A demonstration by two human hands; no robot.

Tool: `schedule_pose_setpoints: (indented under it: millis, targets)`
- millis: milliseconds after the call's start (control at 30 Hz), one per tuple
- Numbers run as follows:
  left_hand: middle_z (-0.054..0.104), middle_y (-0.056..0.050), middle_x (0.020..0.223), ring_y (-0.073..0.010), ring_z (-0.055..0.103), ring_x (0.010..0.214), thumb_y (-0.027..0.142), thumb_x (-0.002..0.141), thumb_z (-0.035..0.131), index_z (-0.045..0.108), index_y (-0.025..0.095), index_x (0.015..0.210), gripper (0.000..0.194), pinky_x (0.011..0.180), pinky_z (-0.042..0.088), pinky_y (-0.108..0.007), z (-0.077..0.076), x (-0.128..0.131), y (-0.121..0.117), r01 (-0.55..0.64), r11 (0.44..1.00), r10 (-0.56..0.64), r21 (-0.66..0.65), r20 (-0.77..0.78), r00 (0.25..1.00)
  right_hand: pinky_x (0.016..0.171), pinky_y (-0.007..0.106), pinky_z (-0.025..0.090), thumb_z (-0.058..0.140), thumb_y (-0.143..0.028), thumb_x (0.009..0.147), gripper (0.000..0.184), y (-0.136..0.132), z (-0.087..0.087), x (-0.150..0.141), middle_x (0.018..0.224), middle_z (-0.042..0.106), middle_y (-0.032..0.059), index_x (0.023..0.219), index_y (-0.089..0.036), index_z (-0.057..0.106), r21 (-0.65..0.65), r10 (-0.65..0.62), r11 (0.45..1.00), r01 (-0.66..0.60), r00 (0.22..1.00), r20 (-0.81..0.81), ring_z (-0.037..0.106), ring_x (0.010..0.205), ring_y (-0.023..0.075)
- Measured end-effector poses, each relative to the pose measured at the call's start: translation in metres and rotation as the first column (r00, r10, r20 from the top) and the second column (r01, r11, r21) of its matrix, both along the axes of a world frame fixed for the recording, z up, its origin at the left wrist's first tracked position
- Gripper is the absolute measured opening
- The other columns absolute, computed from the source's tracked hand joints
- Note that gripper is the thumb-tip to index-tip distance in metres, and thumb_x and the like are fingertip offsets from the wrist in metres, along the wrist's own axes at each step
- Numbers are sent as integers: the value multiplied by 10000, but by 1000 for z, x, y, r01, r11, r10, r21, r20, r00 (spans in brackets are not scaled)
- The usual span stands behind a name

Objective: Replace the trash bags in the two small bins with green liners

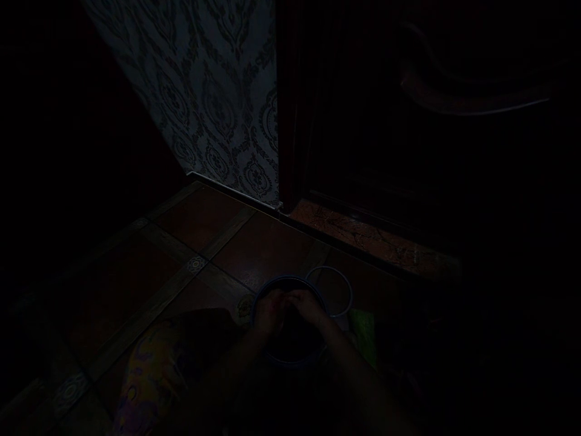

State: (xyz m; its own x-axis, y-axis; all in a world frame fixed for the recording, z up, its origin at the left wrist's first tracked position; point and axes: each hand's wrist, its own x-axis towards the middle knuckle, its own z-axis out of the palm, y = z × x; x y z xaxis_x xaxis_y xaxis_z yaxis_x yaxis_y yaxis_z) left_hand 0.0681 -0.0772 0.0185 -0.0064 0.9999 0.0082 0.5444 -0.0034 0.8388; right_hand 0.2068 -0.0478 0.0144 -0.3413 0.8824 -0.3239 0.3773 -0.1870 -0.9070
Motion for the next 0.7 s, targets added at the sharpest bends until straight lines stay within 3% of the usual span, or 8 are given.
schedule_pose_setpoints:
  millis: [167,367,567,700]
  targets:
    - [561,6,650,-96,499,594,330,846,440,557,185,635,281,554,348,-202,2,-1,-1,48,999,-50,-12,-173,984,744,240,454,434,-201,800,249,0,3,1,905,700,59,839,-152,675,46,50,997,-58,986,160,628,848,155]
    - [540,-3,621,-101,489,580,337,834,443,529,182,611,285,543,296,-219,8,-7,-7,146,989,-149,-34,-299,942,796,262,402,407,-198,844,250,-7,2,2,925,684,81,839,-185,657,108,-13,994,-35,909,417,604,893,168]
    - [578,0,623,-110,540,595,301,819,449,564,175,650,240,535,325,-206,-5,-18,-20,87,969,-129,-230,-175,976,816,282,381,399,-170,839,257,-16,-3,7,945,671,92,864,-190,654,129,-35,991,-47,821,570,585,923,185]
    - [648,-31,760,-133,596,689,232,795,473,605,167,785,147,590,392,-221,-12,-20,-22,95,966,-122,-241,-98,988,895,278,360,410,-61,742,504,-25,1,8,1184,592,58,1199,-229,538,187,-27,978,-96,825,565,510,1091,173]
